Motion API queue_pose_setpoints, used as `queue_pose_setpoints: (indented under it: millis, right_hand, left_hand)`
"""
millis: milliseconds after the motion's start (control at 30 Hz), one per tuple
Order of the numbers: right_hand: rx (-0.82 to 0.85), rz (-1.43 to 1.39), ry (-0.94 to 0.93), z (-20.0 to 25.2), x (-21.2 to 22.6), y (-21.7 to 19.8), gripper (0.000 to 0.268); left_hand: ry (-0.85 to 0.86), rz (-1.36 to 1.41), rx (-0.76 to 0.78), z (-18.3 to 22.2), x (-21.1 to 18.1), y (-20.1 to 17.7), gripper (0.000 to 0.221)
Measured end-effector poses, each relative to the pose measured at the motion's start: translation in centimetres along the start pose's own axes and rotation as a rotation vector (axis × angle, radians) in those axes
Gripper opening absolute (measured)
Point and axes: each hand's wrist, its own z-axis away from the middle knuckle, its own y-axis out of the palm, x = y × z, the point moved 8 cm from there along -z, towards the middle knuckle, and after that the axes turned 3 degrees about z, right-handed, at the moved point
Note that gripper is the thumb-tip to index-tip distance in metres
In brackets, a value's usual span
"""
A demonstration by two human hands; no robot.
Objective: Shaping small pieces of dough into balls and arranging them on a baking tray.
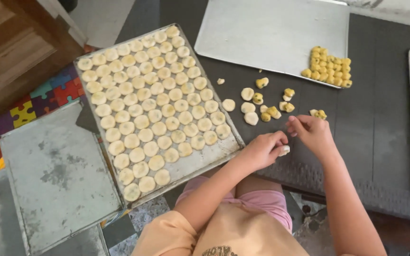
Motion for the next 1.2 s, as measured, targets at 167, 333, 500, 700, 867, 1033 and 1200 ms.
queue_pose_setpoints:
  millis: [167,333,500,700,867,1033,1200]
  right_hand:
    - [-0.039,0.177,-0.296,-1.5,5.0,4.4,0.011]
    - [-0.113,0.260,-0.610,-3.0,10.1,8.3,0.016]
    - [-0.128,0.653,-0.840,-5.7,10.1,13.9,0.040]
    - [-0.160,0.561,-0.740,-6.0,6.5,12.5,0.032]
    - [0.133,0.150,-0.519,3.8,17.7,12.3,0.012]
    - [0.404,-0.023,-0.335,7.5,18.8,18.5,0.032]
    - [0.312,0.032,-0.490,7.8,17.8,18.8,0.034]
  left_hand:
    - [0.080,0.298,-0.071,5.1,-4.4,-6.4,0.024]
    - [0.069,0.337,-0.219,11.8,-5.5,-15.9,0.025]
    - [-0.051,-0.037,-0.705,20.7,-2.5,-24.9,0.038]
    - [-0.330,0.043,-0.469,23.0,-1.3,-23.0,0.024]
    - [-0.232,-0.066,-0.386,21.7,1.0,-19.7,0.024]
    - [-0.209,-0.428,-0.307,21.6,2.2,-18.4,0.020]
    - [-0.228,-0.631,-0.351,22.9,1.5,-19.0,0.039]
